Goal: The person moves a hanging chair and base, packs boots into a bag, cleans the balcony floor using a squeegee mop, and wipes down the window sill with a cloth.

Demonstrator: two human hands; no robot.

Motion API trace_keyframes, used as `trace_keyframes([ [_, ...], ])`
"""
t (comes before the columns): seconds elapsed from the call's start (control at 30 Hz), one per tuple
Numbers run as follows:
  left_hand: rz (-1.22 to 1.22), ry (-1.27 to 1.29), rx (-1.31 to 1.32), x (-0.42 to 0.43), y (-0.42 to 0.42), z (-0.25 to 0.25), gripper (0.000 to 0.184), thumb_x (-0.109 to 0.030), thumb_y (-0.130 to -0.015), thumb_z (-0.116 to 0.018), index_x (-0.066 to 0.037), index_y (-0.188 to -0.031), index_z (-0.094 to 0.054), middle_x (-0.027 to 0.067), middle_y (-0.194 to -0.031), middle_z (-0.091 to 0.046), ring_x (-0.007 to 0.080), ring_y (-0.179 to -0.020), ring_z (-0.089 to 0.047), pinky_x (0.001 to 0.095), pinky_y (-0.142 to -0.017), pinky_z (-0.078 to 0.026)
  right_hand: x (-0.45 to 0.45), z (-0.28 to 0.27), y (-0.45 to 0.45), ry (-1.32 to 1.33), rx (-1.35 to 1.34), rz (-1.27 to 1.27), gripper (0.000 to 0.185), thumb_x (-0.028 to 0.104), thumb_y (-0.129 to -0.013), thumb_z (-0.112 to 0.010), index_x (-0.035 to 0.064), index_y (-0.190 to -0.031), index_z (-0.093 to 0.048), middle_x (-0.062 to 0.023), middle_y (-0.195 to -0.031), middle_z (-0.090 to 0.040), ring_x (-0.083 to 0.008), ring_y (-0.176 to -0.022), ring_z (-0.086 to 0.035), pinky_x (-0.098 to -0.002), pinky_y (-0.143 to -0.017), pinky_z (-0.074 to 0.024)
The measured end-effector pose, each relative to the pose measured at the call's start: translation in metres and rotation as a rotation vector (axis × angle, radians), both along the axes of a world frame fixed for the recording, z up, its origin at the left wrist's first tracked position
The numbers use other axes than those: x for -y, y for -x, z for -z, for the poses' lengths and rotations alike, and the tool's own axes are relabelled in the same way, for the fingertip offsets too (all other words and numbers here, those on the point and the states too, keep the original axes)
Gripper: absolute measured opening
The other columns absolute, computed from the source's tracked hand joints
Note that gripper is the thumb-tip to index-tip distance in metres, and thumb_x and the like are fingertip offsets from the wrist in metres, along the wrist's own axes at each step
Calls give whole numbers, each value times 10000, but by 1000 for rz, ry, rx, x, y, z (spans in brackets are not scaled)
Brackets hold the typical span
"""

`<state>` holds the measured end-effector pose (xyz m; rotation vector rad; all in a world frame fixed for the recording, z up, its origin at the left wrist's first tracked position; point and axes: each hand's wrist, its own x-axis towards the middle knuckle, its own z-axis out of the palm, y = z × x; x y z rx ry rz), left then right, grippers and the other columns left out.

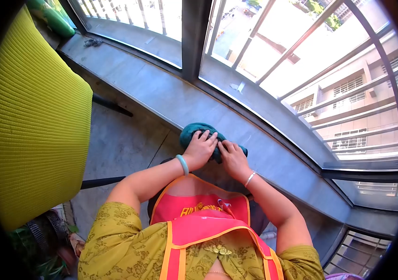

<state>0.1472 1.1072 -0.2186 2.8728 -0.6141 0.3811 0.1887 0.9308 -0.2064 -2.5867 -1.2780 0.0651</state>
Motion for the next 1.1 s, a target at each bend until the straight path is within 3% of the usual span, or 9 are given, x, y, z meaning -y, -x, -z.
trace_keyframes([
  [0.2, -134, 7, 50, -23, -55, 16, 345, -162, -760, -500, -39, -1068, -594, 97, -1263, -487, 271, -1129, -443, 412, -917, -321, -45, -4, -48, 15, 8, 37, 467, 87, -716, -532, -7, -1171, -485, -129, -1145, -467, -285, -1011, -476, -361, -859, -400],
  [0.3, -181, -9, 2, -50, -101, 18, 375, -194, -771, -507, -55, -1114, -568, 88, -1259, -491, 270, -1151, -433, 417, -931, -318, -82, 7, -93, 47, 151, 117, 410, 119, -767, -477, 11, -1162, -499, -131, -1136, -485, -280, -1035, -461, -362, -867, -381],
  [0.43, -144, 23, 35, -68, -101, 23, 388, -239, -788, -516, -78, -1140, -551, 87, -1281, -467, 272, -1196, -404, 438, -974, -296, -88, 6, -86, 18, 97, 166, 507, 378, -851, -463, 13, -1203, -477, -142, -1201, -449, -288, -1123, -409, -391, -943, -302],
  [0.6, -206, 94, 69, -100, -105, 27, 357, -250, -806, -515, -81, -1118, -550, 82, -1259, -477, 270, -1190, -406, 438, -976, -296, -122, 16, -93, 1, 173, 155, 500, 349, -841, -477, 9, -1207, -468, -137, -1220, -425, -304, -1137, -396, -396, -954, -295],
  [0.87, -459, 126, 145, -248, -120, 33, 346, -232, -813, -517, -89, -1125, -556, 68, -1249, -493, 238, -1200, -416, 422, -984, -302, -284, 37, -133, -189, 170, -27, 490, 268, -800, -497, -7, -1203, -449, -142, -1178, -439, -295, -1103, -417, -400, -923, -330],
  [1.1, -599, -9, 228, -313, -131, 38, 273, -183, -831, -472, -71, -1046, -598, 99, -1163, -558, 251, -1113, -489, 401, -925, -361, -371, 56, -145, -296, 72, 36, 407, 204, -820, -391, 53, -1195, -438, -131, -1208, -423, -277, -1133, -401, -394, -937, -312],
])
